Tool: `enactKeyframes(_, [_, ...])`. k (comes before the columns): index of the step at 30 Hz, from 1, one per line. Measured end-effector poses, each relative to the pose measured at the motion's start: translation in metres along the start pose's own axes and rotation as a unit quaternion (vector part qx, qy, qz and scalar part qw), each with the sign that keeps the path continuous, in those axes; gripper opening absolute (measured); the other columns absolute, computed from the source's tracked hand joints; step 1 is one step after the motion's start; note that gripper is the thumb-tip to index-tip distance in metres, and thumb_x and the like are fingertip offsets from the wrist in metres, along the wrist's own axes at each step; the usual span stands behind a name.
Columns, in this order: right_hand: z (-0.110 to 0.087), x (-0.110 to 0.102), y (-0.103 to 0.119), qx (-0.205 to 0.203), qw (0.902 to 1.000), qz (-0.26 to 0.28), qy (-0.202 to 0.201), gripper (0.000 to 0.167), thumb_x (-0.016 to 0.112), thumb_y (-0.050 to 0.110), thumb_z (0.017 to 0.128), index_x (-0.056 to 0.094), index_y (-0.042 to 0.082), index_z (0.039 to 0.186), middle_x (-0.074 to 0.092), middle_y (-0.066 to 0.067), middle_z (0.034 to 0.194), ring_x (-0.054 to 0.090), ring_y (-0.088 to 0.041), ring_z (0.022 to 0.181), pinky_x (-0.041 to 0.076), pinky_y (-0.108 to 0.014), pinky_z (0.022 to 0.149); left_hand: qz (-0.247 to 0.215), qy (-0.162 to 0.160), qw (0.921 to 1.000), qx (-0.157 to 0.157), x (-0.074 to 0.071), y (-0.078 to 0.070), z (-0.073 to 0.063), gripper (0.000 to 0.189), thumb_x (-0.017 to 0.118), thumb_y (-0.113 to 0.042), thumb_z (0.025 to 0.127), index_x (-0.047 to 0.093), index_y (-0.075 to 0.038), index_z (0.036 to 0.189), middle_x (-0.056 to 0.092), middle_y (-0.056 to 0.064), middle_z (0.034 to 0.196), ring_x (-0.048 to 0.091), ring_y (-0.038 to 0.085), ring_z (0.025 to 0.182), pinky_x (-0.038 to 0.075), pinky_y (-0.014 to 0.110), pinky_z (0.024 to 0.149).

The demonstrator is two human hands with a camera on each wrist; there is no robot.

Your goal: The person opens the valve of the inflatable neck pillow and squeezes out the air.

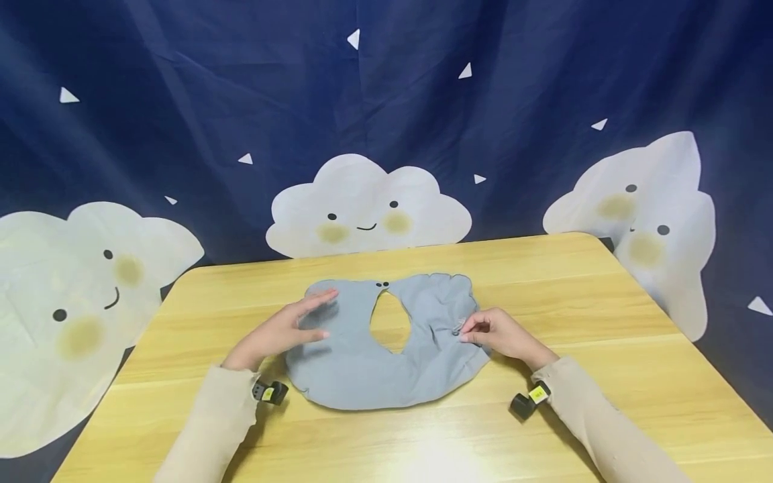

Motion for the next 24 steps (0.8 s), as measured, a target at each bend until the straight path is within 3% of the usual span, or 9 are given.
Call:
enactKeyframes(4, [0.0, 0.001, 0.005, -0.001, 0.9999, -0.011, 0.002, 0.005, 0.069, 0.002, 0.083, 0.069, -0.003, 0.084, 0.069, -0.011, 0.082, 0.059, -0.008, 0.074, 0.051, -0.021, 0.068, -0.037, 0.038, 0.9986, -0.004, 0.019, -0.007, -0.004, 0.059, 0.068, -0.023, 0.087, 0.045, -0.014, 0.141, 0.042, 0.006, 0.146, 0.035, 0.027, 0.136, 0.026, 0.047, 0.11])
enactKeyframes(9, [0.002, 0.002, -0.01, -0.003, 0.9999, -0.014, 0.003, 0.008, 0.069, 0.002, 0.083, 0.068, -0.006, 0.084, 0.069, -0.011, 0.081, 0.06, -0.007, 0.073, 0.051, -0.021, 0.068, -0.019, 0.101, 0.9935, 0.049, 0.047, -0.004, -0.004, 0.041, 0.067, -0.022, 0.088, 0.059, -0.008, 0.126, 0.061, 0.004, 0.124, 0.056, 0.019, 0.112, 0.045, 0.031, 0.094])
enactKeyframes(14, [0.0, 0.004, -0.008, -0.01, 0.9999, -0.001, 0.005, 0.008, 0.07, 0.005, 0.083, 0.068, -0.004, 0.084, 0.069, -0.009, 0.081, 0.061, -0.007, 0.074, 0.052, -0.022, 0.069, 0.033, 0.115, 0.9908, 0.063, 0.062, 0.002, -0.005, 0.032, 0.071, -0.02, 0.084, 0.066, -0.015, 0.115, 0.062, -0.004, 0.11, 0.052, 0.01, 0.097, 0.045, 0.025, 0.085])
enactKeyframes(24, [-0.007, 0.007, -0.008, -0.008, 0.9992, 0.037, 0.011, 0.008, 0.069, 0.001, 0.083, 0.065, -0.005, 0.083, 0.068, -0.014, 0.084, 0.063, -0.008, 0.073, 0.053, -0.021, 0.066, 0.082, 0.121, 0.9887, 0.033, 0.075, -0.003, -0.01, 0.041, 0.077, -0.01, 0.074, 0.065, -0.021, 0.112, 0.056, -0.009, 0.109, 0.049, 0.009, 0.102, 0.041, 0.029, 0.093])
Point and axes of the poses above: each hand's wrist, its own z-axis towards the middle knuckle, its own x-axis out of the palm, y = z × x, the point moved 1 cm from there along z, towards the middle knuckle
